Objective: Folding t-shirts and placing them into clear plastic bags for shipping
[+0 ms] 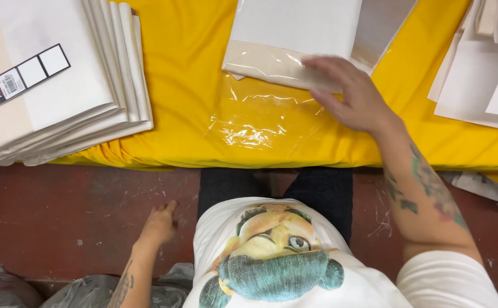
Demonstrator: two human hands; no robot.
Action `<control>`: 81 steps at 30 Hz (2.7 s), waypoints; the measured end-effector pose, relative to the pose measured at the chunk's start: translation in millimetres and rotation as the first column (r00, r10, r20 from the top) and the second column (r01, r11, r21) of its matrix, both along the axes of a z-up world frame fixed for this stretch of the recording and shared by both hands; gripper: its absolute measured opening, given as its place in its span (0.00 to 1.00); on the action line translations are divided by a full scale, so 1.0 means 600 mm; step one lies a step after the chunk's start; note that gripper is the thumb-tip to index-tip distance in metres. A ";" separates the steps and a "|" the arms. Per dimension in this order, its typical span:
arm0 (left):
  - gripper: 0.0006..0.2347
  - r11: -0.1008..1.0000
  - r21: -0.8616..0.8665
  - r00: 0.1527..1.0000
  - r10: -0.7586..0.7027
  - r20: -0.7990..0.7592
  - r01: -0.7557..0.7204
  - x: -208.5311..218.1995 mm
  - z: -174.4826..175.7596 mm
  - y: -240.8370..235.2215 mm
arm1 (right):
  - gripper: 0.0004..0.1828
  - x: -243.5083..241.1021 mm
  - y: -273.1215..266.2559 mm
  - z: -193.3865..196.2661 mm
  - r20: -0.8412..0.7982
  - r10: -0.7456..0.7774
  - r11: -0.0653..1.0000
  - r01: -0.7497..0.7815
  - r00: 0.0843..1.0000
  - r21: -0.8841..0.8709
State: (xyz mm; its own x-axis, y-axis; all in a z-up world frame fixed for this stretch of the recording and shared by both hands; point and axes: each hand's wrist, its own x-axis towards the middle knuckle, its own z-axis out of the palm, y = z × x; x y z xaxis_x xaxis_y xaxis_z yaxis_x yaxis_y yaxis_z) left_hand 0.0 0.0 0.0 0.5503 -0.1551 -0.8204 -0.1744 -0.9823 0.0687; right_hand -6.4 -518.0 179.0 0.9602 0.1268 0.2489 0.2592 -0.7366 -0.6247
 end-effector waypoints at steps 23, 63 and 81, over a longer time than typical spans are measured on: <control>0.24 0.388 -0.350 0.483 -0.329 0.811 0.852 0.251 0.237 -0.585 | 0.08 -0.262 0.039 -0.116 0.548 -0.301 0.926 0.377 0.780 -0.030; 0.07 0.258 -0.726 0.683 0.248 0.687 0.637 0.212 0.134 -0.343 | 0.09 -0.142 -0.015 -0.131 0.206 -0.496 0.867 0.469 0.844 0.169; 0.15 0.465 -0.757 0.655 0.397 0.643 0.460 0.170 0.152 -0.360 | 0.13 -0.070 0.003 -0.123 0.123 -0.664 0.747 0.649 0.737 0.145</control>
